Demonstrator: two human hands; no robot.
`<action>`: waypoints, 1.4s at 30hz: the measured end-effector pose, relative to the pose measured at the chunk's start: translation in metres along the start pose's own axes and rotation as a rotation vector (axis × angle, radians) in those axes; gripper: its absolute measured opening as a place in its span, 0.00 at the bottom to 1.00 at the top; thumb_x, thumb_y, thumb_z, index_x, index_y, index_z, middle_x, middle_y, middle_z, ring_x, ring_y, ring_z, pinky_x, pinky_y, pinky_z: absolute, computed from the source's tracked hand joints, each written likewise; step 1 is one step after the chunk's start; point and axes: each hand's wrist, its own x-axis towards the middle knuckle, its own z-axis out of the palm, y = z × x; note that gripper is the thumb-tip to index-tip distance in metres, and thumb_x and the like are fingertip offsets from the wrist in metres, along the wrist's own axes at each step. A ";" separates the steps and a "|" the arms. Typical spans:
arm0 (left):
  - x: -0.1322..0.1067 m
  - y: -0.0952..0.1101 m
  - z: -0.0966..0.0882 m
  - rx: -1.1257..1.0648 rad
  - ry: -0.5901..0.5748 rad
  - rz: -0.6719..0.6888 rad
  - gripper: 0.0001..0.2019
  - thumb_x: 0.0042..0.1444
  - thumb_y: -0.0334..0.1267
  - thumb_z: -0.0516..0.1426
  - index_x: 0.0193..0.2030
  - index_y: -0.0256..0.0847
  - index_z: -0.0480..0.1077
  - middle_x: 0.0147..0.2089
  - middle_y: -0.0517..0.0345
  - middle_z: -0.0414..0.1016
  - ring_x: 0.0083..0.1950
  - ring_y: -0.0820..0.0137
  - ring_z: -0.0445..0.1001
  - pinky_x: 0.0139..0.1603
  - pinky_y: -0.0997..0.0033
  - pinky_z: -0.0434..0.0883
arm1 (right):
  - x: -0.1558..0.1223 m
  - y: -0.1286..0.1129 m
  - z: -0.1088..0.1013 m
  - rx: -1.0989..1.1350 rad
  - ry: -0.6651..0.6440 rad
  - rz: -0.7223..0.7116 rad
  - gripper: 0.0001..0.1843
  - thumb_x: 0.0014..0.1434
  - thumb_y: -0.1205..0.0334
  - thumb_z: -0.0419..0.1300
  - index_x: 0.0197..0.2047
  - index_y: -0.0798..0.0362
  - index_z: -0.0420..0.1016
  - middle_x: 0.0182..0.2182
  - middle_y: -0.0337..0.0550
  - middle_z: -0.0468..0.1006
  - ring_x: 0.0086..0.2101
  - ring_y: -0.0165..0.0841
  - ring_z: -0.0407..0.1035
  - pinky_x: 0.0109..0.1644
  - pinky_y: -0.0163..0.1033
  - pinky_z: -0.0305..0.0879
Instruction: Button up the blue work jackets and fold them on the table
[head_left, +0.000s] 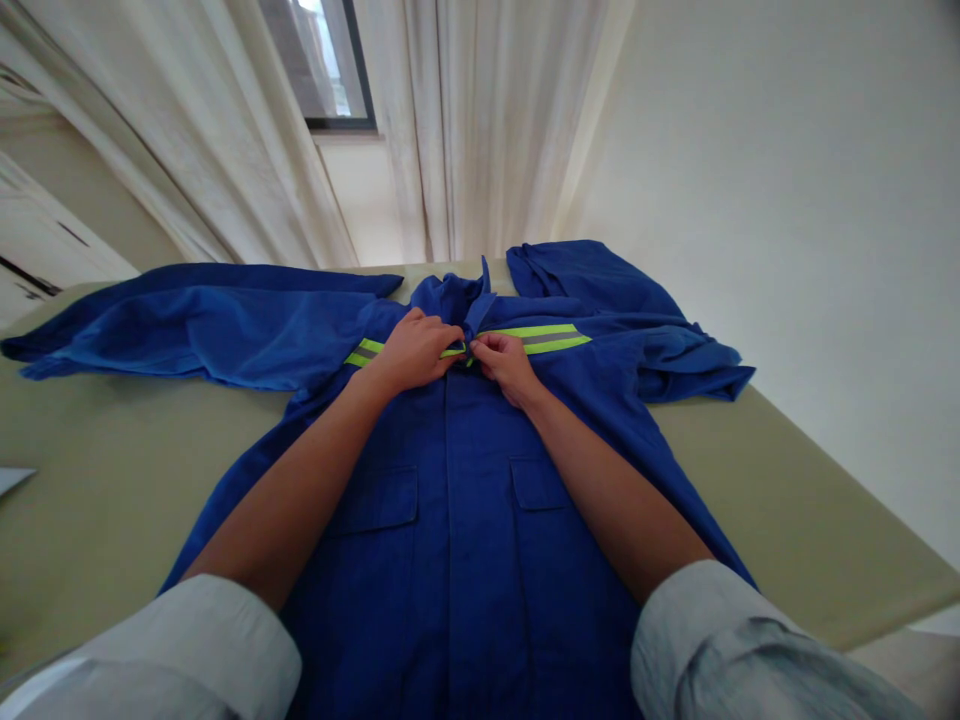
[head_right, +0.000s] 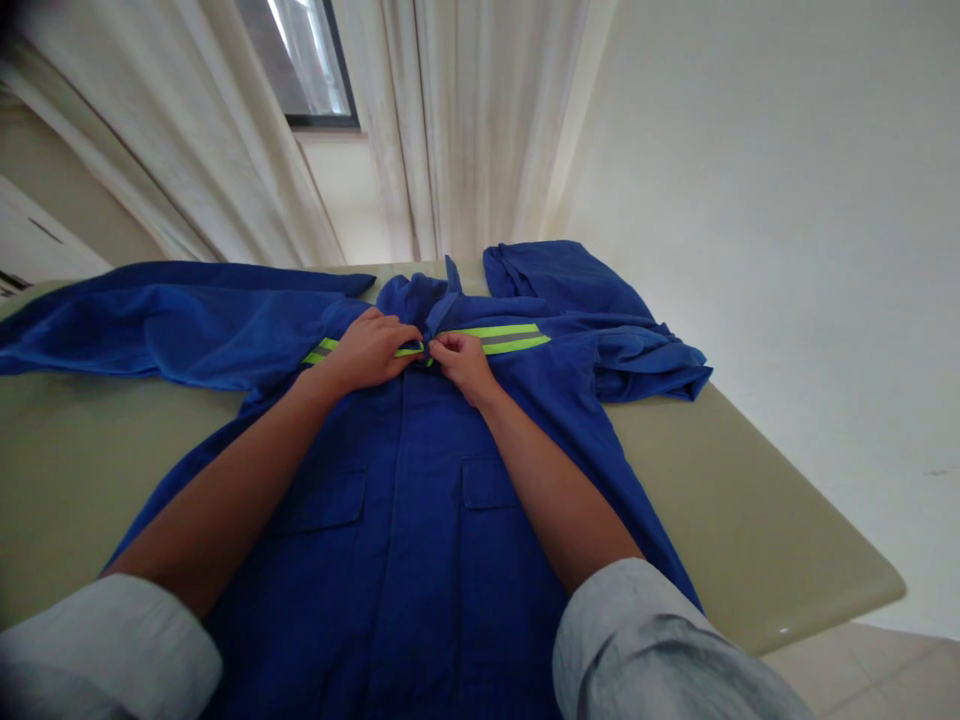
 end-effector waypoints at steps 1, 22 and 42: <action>0.000 0.000 -0.001 0.008 0.012 0.017 0.07 0.65 0.39 0.59 0.43 0.40 0.76 0.36 0.50 0.81 0.41 0.58 0.79 0.45 0.58 0.64 | 0.000 0.000 -0.001 0.003 -0.006 0.007 0.17 0.50 0.48 0.69 0.27 0.51 0.71 0.17 0.29 0.64 0.16 0.23 0.51 0.19 0.32 0.45; -0.013 -0.006 0.018 0.125 0.281 0.190 0.15 0.73 0.33 0.51 0.38 0.45 0.77 0.34 0.57 0.80 0.39 0.65 0.73 0.47 0.58 0.64 | 0.005 -0.008 -0.011 0.063 -0.125 0.208 0.15 0.53 0.59 0.71 0.24 0.54 0.70 0.16 0.31 0.69 0.12 0.19 0.51 0.13 0.29 0.40; -0.022 -0.008 0.041 0.004 0.224 0.113 0.14 0.73 0.37 0.52 0.57 0.48 0.77 0.52 0.53 0.82 0.46 0.63 0.77 0.49 0.55 0.64 | 0.003 0.008 -0.002 -0.280 0.028 -0.021 0.14 0.58 0.67 0.65 0.38 0.48 0.61 0.23 0.26 0.71 0.16 0.26 0.69 0.18 0.28 0.58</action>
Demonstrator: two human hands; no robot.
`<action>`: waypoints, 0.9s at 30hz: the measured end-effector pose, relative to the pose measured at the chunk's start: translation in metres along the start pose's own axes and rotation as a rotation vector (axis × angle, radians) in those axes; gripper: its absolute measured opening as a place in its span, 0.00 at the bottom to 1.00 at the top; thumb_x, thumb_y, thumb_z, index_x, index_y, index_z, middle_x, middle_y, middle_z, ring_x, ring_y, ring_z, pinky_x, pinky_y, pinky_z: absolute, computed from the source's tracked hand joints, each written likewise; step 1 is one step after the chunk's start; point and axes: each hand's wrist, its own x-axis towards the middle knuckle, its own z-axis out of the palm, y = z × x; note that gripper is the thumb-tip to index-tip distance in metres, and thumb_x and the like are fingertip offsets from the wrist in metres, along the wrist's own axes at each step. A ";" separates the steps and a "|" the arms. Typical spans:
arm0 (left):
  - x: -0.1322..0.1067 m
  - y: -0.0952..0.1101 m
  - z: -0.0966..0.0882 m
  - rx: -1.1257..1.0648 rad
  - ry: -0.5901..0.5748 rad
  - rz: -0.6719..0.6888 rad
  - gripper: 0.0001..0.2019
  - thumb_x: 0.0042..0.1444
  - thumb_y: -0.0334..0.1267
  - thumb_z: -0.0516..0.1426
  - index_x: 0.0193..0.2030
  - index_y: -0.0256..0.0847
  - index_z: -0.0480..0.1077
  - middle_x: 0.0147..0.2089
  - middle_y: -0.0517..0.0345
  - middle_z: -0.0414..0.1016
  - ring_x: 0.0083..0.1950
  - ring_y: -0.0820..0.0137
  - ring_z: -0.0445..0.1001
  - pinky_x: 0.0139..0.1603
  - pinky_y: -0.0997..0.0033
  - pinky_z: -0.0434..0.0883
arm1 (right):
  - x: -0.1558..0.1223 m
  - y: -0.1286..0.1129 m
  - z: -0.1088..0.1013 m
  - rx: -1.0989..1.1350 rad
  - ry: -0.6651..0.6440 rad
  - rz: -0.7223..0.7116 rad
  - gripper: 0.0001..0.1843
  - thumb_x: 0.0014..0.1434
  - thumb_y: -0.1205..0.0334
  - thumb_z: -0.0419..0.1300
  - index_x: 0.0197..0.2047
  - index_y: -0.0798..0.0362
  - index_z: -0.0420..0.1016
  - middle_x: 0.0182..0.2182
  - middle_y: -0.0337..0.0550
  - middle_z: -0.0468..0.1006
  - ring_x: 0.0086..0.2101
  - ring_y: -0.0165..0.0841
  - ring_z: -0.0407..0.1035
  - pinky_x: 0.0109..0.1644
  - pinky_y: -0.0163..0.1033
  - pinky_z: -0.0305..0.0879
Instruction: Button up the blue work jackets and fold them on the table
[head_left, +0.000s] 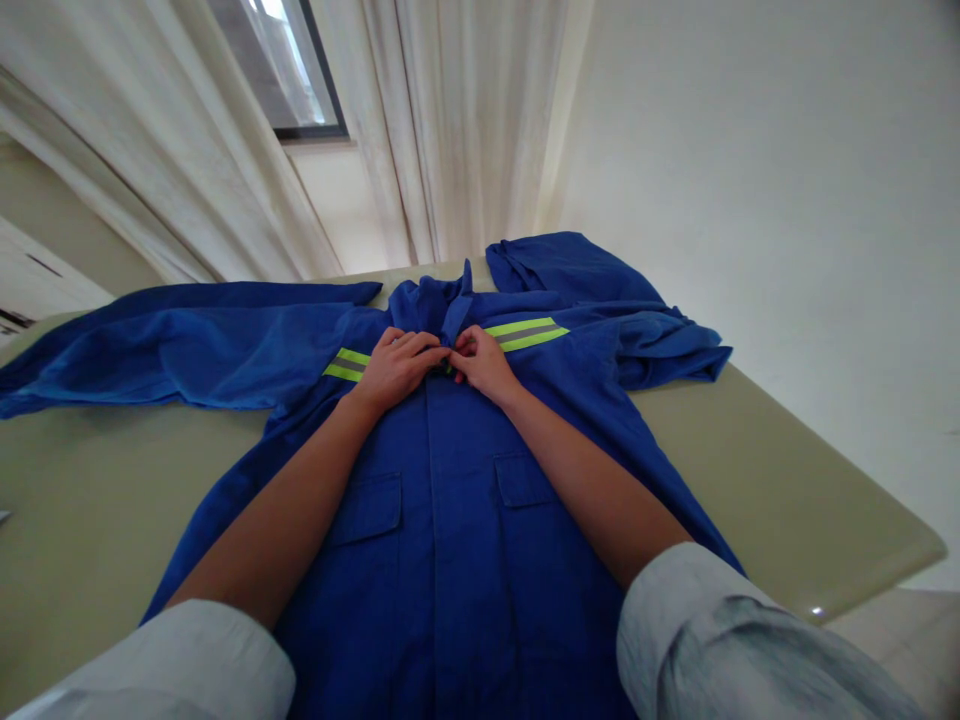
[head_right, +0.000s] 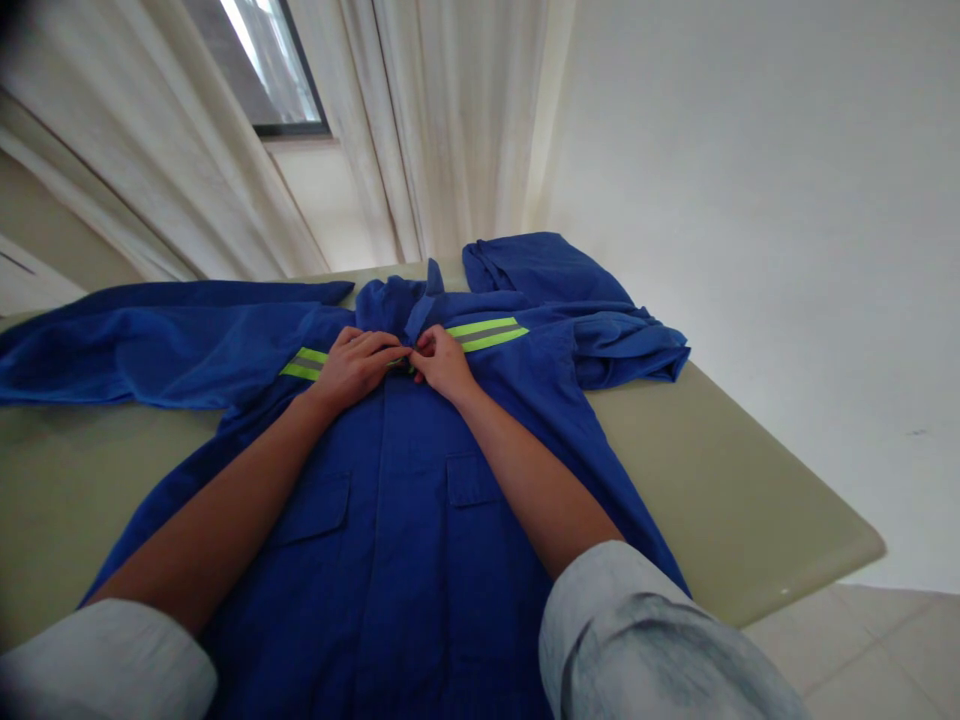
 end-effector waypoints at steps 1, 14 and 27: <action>0.000 0.000 0.001 -0.022 -0.001 -0.026 0.13 0.73 0.37 0.53 0.57 0.47 0.77 0.53 0.53 0.82 0.46 0.63 0.78 0.49 0.55 0.64 | 0.000 0.001 0.001 -0.029 0.014 -0.015 0.12 0.58 0.67 0.64 0.38 0.48 0.62 0.24 0.27 0.71 0.17 0.25 0.69 0.18 0.28 0.59; -0.002 -0.003 0.005 -0.187 0.039 -0.222 0.05 0.69 0.37 0.57 0.47 0.42 0.73 0.50 0.50 0.82 0.50 0.60 0.79 0.51 0.57 0.66 | -0.004 -0.006 0.002 -0.161 0.017 -0.190 0.06 0.58 0.60 0.66 0.36 0.51 0.75 0.33 0.39 0.79 0.30 0.30 0.70 0.34 0.34 0.66; -0.003 -0.016 0.012 -0.218 -0.027 -0.458 0.09 0.66 0.32 0.54 0.45 0.40 0.76 0.48 0.48 0.78 0.50 0.58 0.75 0.53 0.56 0.72 | -0.017 -0.011 0.008 -0.530 -0.118 -0.393 0.19 0.58 0.56 0.69 0.52 0.50 0.76 0.44 0.42 0.75 0.40 0.35 0.70 0.46 0.38 0.65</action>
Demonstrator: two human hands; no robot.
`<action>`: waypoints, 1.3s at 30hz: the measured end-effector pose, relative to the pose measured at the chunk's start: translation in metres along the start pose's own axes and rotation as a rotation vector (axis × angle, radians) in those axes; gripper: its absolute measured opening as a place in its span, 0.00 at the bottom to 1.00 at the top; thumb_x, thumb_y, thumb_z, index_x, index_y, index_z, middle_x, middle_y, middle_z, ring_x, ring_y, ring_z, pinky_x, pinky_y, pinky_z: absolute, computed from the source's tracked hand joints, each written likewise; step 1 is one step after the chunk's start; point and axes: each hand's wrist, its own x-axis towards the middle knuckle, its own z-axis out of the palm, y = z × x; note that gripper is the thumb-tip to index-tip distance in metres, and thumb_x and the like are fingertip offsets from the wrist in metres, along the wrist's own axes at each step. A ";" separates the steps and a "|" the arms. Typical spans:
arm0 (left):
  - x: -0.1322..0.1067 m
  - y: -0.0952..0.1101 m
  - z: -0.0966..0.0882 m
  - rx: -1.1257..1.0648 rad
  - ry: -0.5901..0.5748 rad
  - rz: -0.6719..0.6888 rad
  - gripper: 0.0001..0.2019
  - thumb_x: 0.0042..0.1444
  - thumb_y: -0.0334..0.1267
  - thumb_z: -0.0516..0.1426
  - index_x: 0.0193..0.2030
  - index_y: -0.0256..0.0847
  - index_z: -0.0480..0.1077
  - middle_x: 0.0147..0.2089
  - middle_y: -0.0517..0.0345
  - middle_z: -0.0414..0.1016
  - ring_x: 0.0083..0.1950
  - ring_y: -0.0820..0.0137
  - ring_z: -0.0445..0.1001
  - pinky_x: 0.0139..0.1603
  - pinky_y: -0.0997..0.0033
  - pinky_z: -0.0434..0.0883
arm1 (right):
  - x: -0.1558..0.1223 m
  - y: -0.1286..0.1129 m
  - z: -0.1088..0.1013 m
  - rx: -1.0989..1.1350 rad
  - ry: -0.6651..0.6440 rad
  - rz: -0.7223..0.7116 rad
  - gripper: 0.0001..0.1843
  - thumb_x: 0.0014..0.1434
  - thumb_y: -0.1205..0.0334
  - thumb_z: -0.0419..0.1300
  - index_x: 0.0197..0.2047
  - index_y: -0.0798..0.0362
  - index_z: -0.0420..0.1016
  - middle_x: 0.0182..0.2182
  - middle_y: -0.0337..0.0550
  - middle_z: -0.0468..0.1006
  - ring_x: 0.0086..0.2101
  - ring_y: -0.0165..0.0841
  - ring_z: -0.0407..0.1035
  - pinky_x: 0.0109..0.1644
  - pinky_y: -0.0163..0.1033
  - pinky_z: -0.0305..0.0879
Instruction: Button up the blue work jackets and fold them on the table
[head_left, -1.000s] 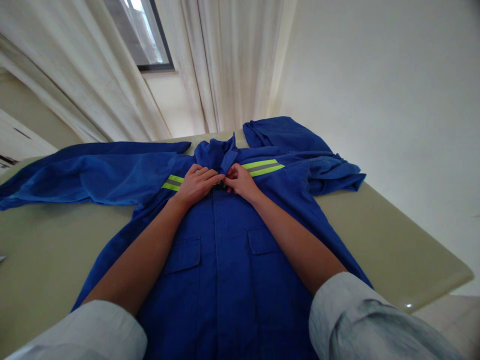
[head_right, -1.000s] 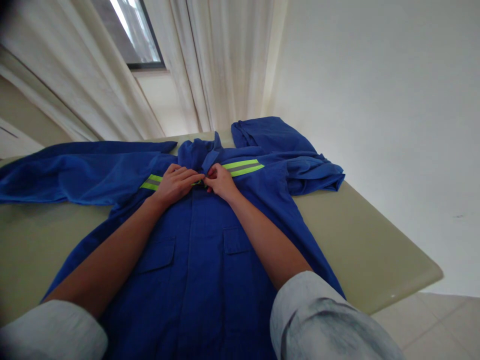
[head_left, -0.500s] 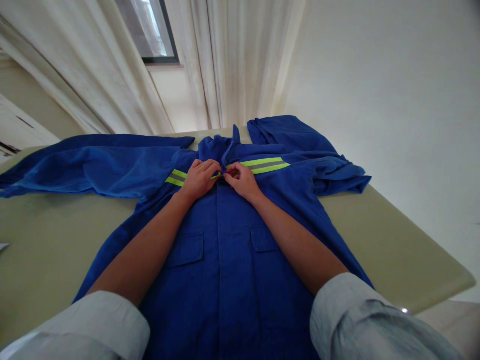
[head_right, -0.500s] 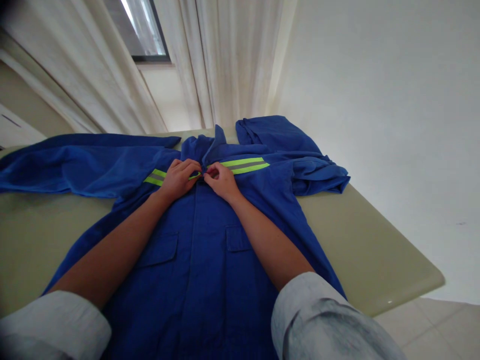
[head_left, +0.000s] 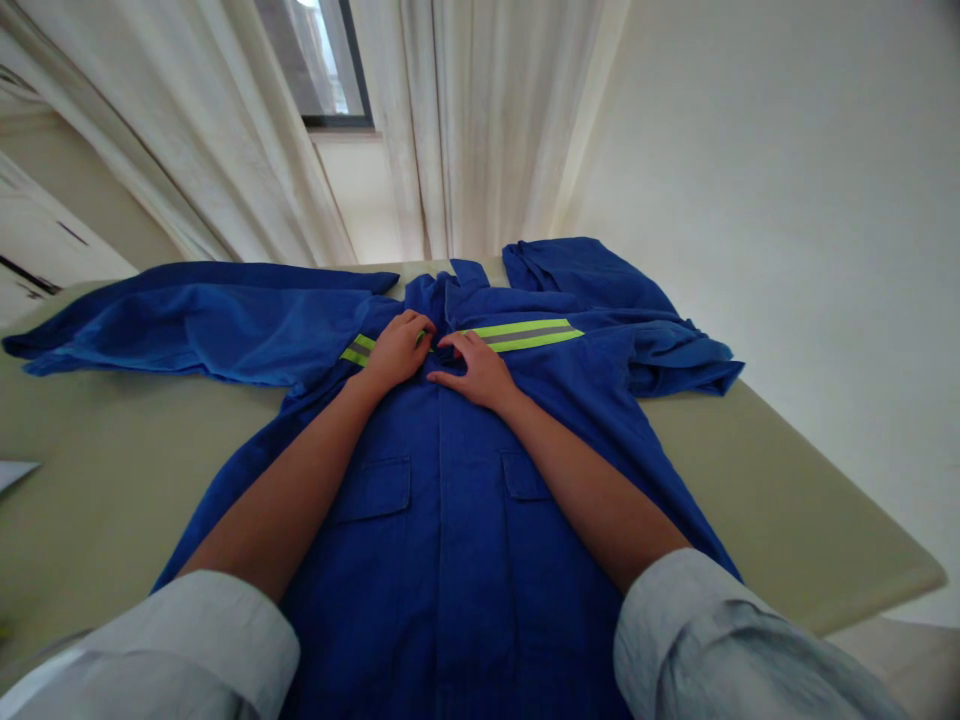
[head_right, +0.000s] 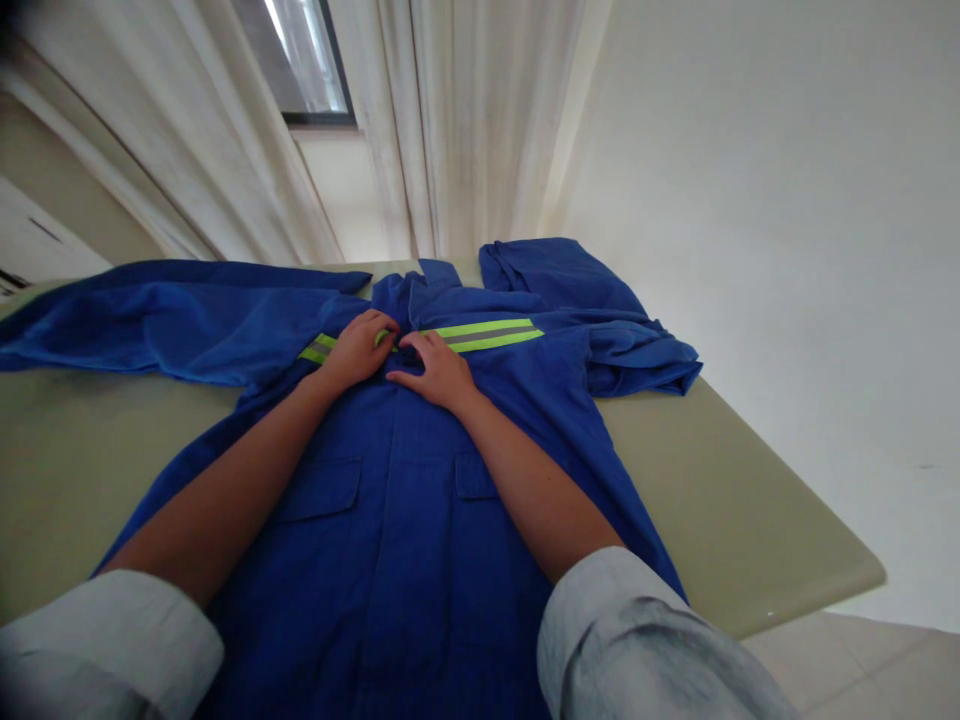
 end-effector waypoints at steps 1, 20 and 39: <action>-0.003 0.003 0.000 0.044 0.023 -0.001 0.09 0.66 0.32 0.54 0.45 0.41 0.76 0.49 0.47 0.77 0.52 0.56 0.74 0.53 0.54 0.71 | 0.000 -0.001 0.000 -0.033 -0.030 -0.006 0.18 0.59 0.57 0.69 0.51 0.50 0.78 0.45 0.43 0.74 0.42 0.35 0.70 0.47 0.38 0.65; -0.090 0.085 -0.014 -0.083 -0.144 -0.176 0.22 0.64 0.37 0.57 0.64 0.44 0.74 0.63 0.47 0.75 0.63 0.53 0.72 0.65 0.51 0.70 | -0.046 -0.050 -0.005 -0.412 -0.089 0.258 0.17 0.64 0.51 0.66 0.50 0.52 0.81 0.46 0.53 0.79 0.47 0.44 0.73 0.51 0.44 0.68; -0.093 0.107 -0.033 -0.004 -0.029 -0.161 0.08 0.68 0.43 0.58 0.49 0.44 0.75 0.50 0.49 0.80 0.54 0.56 0.76 0.54 0.52 0.64 | -0.069 -0.047 -0.006 0.121 0.192 0.074 0.09 0.66 0.61 0.58 0.45 0.52 0.79 0.42 0.48 0.79 0.41 0.39 0.74 0.48 0.43 0.72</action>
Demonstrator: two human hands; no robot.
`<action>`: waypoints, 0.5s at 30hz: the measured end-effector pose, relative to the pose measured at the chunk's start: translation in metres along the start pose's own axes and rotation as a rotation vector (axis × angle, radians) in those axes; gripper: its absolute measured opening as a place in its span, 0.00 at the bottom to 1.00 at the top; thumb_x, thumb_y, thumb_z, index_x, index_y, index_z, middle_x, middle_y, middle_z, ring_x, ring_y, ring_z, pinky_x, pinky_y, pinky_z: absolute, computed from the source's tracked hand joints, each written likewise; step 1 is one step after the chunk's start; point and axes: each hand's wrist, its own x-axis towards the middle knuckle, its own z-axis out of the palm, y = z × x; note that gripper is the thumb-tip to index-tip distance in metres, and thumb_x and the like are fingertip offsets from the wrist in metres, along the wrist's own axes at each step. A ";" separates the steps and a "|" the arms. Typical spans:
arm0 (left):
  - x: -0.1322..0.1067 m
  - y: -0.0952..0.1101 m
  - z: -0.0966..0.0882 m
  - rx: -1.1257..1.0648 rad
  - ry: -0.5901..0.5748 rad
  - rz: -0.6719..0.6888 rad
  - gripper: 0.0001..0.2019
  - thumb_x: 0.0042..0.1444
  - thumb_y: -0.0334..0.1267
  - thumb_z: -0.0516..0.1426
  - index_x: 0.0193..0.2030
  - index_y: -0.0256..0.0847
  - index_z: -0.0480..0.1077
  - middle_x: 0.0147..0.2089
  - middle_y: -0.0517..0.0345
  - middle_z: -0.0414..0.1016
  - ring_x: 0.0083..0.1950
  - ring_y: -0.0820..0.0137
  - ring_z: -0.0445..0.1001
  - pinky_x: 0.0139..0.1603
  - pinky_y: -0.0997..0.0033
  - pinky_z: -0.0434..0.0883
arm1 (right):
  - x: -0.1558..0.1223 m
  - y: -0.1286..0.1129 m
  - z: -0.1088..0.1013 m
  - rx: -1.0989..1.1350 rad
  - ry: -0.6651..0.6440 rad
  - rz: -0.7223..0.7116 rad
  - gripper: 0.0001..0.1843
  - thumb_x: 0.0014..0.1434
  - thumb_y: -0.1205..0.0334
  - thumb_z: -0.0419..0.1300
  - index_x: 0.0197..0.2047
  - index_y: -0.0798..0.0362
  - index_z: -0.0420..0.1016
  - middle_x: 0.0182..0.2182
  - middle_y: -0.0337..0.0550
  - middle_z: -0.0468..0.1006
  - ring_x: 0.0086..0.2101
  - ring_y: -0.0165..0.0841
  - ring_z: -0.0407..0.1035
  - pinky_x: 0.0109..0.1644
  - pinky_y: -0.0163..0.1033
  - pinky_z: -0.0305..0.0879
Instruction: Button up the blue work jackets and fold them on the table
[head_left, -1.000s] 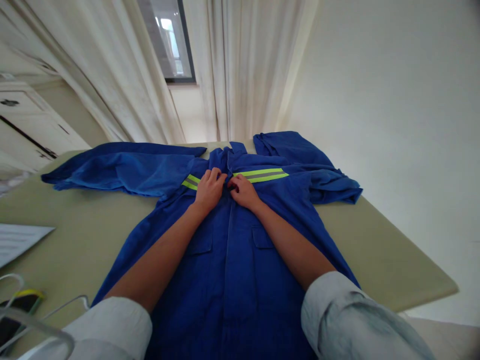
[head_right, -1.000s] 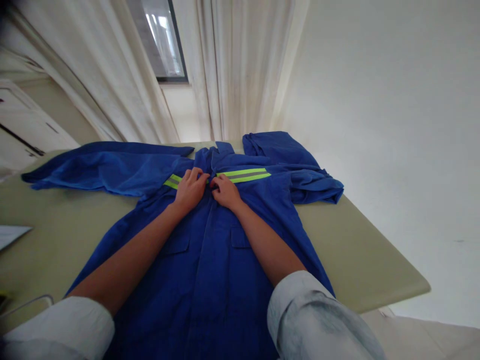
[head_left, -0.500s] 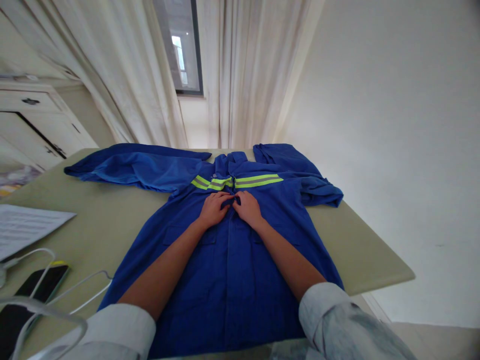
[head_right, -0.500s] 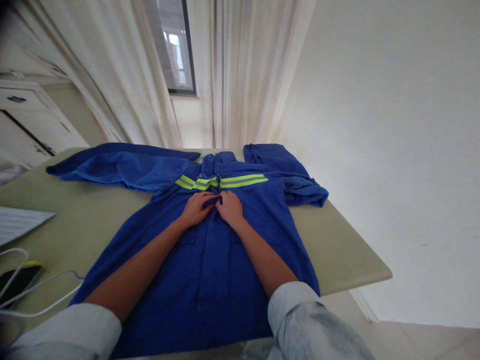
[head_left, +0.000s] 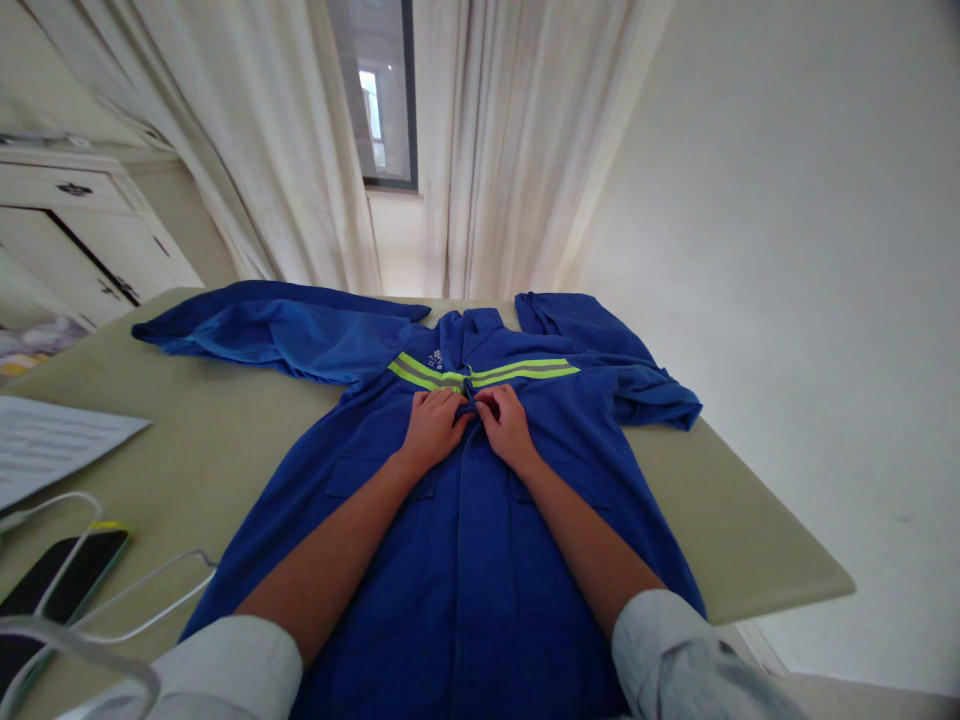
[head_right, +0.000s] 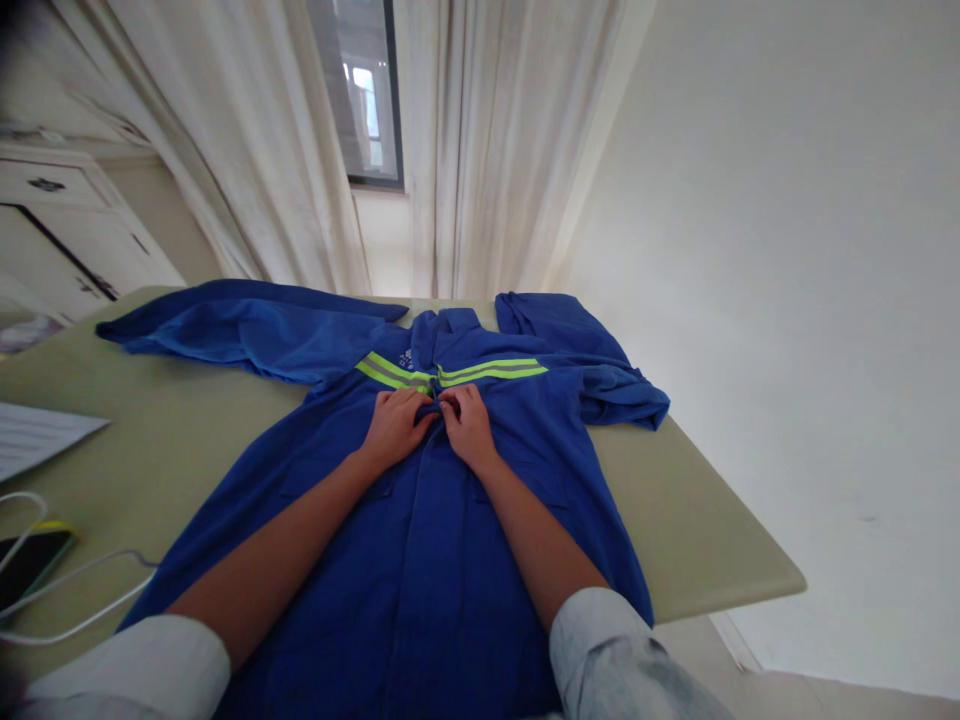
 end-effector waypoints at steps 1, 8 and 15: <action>0.000 0.000 -0.001 0.002 0.012 0.000 0.08 0.68 0.43 0.58 0.49 0.44 0.75 0.51 0.48 0.79 0.54 0.56 0.76 0.53 0.52 0.64 | -0.001 -0.003 0.000 -0.022 0.015 -0.029 0.10 0.67 0.62 0.57 0.46 0.51 0.79 0.44 0.50 0.77 0.43 0.40 0.73 0.49 0.44 0.73; -0.003 -0.003 0.001 -0.056 0.028 -0.003 0.09 0.69 0.42 0.57 0.52 0.46 0.75 0.49 0.50 0.83 0.51 0.55 0.78 0.52 0.52 0.65 | -0.004 -0.013 -0.006 -0.092 0.020 -0.045 0.09 0.67 0.65 0.58 0.45 0.51 0.80 0.42 0.49 0.77 0.41 0.40 0.73 0.49 0.43 0.72; -0.004 -0.004 0.002 -0.088 0.094 -0.048 0.05 0.65 0.39 0.62 0.44 0.44 0.78 0.43 0.54 0.84 0.46 0.58 0.79 0.51 0.56 0.65 | -0.004 -0.014 -0.005 -0.192 0.026 -0.012 0.08 0.63 0.66 0.61 0.44 0.52 0.81 0.38 0.45 0.79 0.34 0.36 0.72 0.44 0.39 0.70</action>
